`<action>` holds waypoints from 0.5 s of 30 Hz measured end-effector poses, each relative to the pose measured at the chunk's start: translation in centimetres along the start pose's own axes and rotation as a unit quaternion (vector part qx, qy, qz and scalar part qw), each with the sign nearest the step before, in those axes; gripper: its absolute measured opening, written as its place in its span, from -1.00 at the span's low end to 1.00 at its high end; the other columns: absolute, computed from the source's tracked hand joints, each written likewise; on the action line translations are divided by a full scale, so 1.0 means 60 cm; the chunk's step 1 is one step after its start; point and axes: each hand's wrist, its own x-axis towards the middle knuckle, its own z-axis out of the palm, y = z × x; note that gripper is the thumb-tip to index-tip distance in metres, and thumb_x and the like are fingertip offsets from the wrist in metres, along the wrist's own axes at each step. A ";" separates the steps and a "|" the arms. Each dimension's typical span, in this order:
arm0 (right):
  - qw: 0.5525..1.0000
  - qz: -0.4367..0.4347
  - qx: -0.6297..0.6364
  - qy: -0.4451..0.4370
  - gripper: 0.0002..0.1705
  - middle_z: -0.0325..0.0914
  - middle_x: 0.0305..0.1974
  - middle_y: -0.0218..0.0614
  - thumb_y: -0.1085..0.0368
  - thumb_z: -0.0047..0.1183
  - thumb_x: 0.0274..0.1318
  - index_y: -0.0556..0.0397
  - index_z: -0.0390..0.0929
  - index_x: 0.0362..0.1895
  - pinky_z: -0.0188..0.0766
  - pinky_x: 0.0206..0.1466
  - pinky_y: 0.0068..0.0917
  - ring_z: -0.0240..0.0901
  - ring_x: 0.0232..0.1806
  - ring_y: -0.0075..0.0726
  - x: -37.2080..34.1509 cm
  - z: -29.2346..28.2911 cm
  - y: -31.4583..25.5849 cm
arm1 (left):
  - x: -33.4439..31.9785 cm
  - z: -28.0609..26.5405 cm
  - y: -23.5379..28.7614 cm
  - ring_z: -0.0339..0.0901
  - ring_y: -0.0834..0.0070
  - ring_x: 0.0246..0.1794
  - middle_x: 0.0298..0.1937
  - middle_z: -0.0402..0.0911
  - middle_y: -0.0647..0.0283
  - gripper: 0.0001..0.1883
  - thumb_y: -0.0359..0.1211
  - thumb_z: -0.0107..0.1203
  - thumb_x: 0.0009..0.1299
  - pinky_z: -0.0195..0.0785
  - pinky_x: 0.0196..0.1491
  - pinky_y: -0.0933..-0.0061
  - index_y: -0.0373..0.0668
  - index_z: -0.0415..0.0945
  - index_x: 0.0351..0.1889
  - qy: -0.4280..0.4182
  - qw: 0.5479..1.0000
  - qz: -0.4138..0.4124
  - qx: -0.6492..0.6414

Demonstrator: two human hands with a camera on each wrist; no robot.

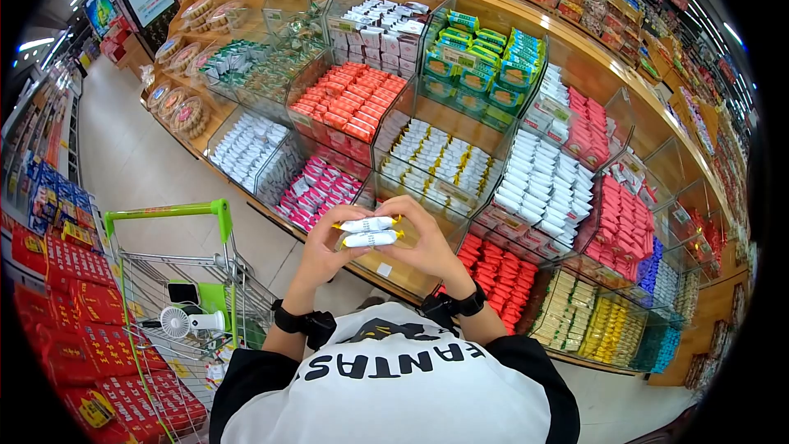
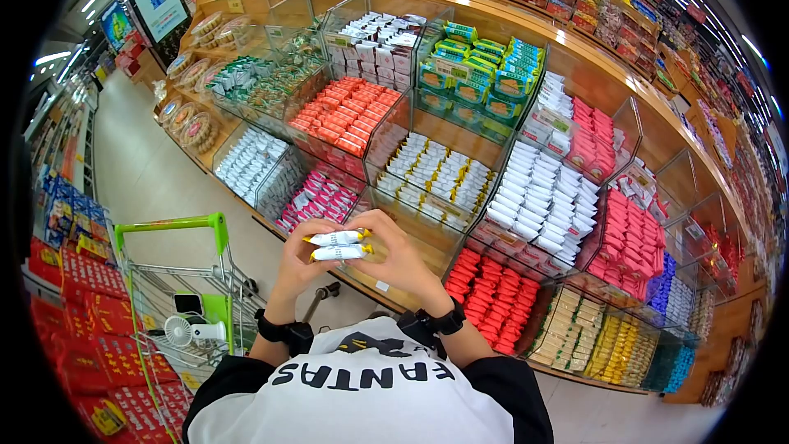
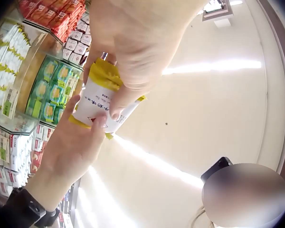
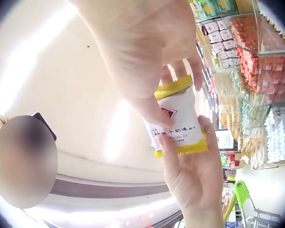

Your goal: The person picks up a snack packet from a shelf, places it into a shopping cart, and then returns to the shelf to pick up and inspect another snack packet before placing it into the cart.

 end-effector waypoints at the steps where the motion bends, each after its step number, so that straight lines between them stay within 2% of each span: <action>1: 1.000 -0.001 0.000 0.000 -0.53 0.39 -0.22 -0.30 0.42 0.23 -0.33 0.03 0.40 -0.19 0.25 -0.06 -0.44 0.34 -0.15 -0.28 0.000 0.000 -0.004 | -0.002 0.000 -0.001 0.33 0.36 -0.01 -0.08 0.38 0.13 -0.54 -0.59 0.18 -0.01 0.20 0.05 0.39 -0.20 0.33 -0.12 -0.003 1.000 0.014 0.019; 7: 1.000 -0.023 0.002 -0.017 -0.56 0.39 -0.24 -0.30 0.42 0.24 -0.35 0.03 0.43 -0.24 0.24 -0.05 -0.44 0.33 -0.14 -0.28 -0.017 -0.001 -0.009 | -0.027 0.015 0.007 0.34 0.37 -0.02 -0.10 0.39 0.14 -0.56 -0.60 0.19 -0.02 0.21 0.02 0.41 -0.22 0.35 -0.14 0.015 1.000 0.007 0.027; 15: 0.995 -0.023 0.069 -0.063 -0.59 0.40 -0.26 -0.28 0.45 0.26 -0.40 0.06 0.44 -0.31 0.26 -0.09 -0.46 0.35 -0.17 -0.28 -0.036 0.017 -0.010 | -0.081 0.034 0.033 0.34 0.38 -0.03 -0.09 0.40 0.14 -0.56 -0.61 0.17 -0.02 0.21 0.01 0.42 -0.22 0.36 -0.14 0.061 0.996 -0.002 0.063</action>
